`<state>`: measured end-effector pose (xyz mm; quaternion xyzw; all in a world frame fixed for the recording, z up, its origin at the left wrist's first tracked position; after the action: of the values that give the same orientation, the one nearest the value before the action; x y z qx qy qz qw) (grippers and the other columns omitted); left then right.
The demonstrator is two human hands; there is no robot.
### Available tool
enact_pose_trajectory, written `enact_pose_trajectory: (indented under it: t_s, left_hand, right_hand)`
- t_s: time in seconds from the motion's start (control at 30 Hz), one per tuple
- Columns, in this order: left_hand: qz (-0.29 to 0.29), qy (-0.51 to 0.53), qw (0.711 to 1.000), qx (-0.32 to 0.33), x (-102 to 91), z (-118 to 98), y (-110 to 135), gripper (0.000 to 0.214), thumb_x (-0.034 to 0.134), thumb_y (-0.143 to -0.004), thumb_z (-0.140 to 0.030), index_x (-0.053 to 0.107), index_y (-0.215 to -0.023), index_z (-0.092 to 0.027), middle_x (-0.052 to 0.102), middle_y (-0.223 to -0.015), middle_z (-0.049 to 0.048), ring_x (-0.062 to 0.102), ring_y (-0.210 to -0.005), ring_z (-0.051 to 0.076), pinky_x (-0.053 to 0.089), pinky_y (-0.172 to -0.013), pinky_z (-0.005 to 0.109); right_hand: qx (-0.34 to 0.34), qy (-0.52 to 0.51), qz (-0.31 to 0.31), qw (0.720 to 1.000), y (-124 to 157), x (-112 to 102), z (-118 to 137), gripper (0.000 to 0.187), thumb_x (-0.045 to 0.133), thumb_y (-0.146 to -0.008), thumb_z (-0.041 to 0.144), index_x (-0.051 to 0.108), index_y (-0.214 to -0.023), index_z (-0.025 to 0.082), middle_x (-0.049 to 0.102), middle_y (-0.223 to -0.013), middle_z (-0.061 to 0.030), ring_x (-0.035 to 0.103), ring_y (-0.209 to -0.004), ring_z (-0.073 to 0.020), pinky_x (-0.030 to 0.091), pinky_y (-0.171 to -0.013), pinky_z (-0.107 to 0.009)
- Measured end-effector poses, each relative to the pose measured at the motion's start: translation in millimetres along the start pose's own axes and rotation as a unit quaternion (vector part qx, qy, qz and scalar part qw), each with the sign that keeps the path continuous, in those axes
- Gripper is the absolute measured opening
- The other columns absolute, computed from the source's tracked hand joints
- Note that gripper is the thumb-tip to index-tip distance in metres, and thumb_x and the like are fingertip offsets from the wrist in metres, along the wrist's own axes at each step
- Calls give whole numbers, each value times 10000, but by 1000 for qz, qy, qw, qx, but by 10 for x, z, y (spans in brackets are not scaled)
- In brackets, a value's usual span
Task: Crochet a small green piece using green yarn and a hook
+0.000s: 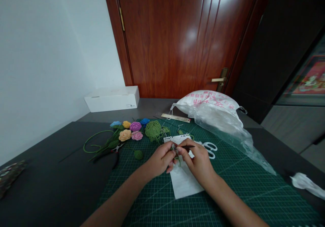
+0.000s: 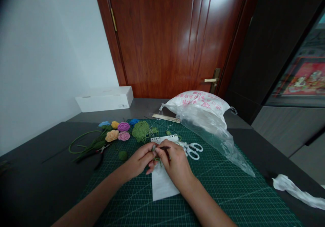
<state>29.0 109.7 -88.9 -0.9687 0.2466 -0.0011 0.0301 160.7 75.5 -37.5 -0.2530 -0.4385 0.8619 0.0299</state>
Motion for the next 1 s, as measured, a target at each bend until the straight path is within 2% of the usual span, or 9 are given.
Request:
enact_pose_trajectory:
  t_s: [0.2,0.3,0.4,0.57,0.77,1.0]
  left_hand:
    - [-25,-8,1000,3,-33,9,-8,153,566,-923,-320,576,-895,-170,518,-607,-57,419,-360,57,309,-326,146]
    - [-30,-7,1000,4,-45,16,-12,201,578,-919,-358,610,-918,-160,513,-613,-54,407,-372,56,315,-329,146]
    - [-27,-7,1000,1,-33,29,-5,220,586,-917,-366,630,-964,-155,535,-647,-39,414,-391,58,327,-338,149]
    - [-14,-4,1000,-4,-2,25,6,195,586,-909,-345,621,-966,-162,524,-647,-40,430,-397,64,316,-335,149]
    - [-16,-3,1000,0,-36,-24,15,227,563,-914,-363,612,-984,-153,529,-654,-35,451,-394,69,308,-341,159]
    - [-5,-2,1000,-3,4,-53,28,234,546,-921,-362,595,-1012,-153,521,-649,-45,451,-390,71,315,-343,164]
  right_hand:
    - [5,15,-16,1000,-24,-127,35,196,542,-1027,285,633,-867,218,682,-721,-16,657,-621,-165,509,-598,-273]
    - [48,2,-51,998,-50,-222,-9,220,550,-1023,319,621,-840,220,663,-686,-5,636,-557,-148,484,-527,-254]
    - [75,-45,-53,995,-69,-202,-56,221,553,-1024,350,622,-860,219,672,-691,1,630,-514,-135,488,-485,-237]
    - [63,-59,-36,996,-65,-110,-65,277,540,-1034,357,622,-810,217,662,-675,9,624,-487,-123,494,-483,-231]
    - [51,-33,-40,997,-53,-153,-48,309,545,-1036,317,609,-751,217,633,-631,24,595,-456,-112,455,-483,-232]
    - [14,-10,-21,1000,-50,-103,-14,285,533,-1044,281,610,-777,217,656,-673,2,635,-553,-139,482,-555,-246]
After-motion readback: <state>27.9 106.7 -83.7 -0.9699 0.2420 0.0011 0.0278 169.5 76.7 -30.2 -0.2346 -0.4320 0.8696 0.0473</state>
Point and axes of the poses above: each hand's wrist, its own y-axis away from the middle knuckle, its own x-axis out of the palm, z = x × y, the point moved 6 cm from there along -y, towards the middle knuckle
